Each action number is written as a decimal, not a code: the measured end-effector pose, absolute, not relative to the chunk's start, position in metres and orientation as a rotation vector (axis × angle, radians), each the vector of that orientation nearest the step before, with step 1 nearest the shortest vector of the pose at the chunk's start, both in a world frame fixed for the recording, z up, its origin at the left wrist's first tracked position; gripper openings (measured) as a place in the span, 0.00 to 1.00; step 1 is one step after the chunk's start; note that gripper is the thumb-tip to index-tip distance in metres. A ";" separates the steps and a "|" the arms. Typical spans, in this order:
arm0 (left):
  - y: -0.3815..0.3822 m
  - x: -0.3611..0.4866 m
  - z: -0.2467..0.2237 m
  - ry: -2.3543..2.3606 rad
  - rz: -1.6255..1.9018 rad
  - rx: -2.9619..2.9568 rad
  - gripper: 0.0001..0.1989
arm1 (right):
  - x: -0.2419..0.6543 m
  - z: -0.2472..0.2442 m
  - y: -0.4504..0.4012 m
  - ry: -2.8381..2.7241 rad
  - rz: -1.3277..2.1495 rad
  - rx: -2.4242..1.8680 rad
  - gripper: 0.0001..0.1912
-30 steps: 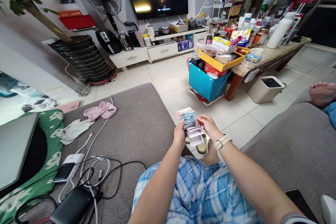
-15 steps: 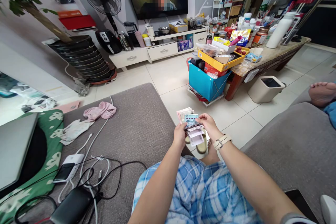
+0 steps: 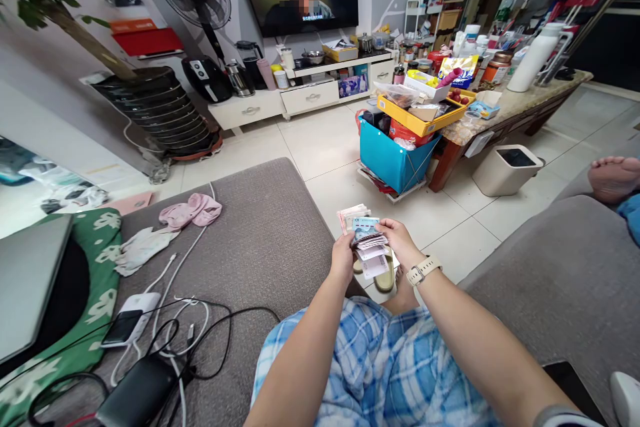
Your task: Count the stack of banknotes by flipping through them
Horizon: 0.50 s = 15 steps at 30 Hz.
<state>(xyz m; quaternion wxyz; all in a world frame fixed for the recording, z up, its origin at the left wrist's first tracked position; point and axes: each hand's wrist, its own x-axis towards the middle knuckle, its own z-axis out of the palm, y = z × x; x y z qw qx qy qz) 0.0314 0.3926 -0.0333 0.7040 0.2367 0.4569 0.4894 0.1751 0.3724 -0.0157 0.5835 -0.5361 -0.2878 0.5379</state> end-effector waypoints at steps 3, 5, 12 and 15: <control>0.395 0.032 -0.038 1.037 1.094 0.521 0.16 | 0.174 -0.015 0.372 -0.668 1.261 -1.247 0.22; 0.396 0.032 -0.041 1.038 1.094 0.505 0.17 | 0.174 -0.013 0.372 -0.665 1.265 -1.240 0.22; 0.399 0.032 -0.046 1.051 1.095 0.478 0.16 | 0.173 -0.008 0.371 -0.662 1.298 -1.204 0.23; 0.399 0.032 -0.046 1.048 1.091 0.473 0.16 | 0.173 -0.009 0.371 -0.647 1.312 -1.208 0.23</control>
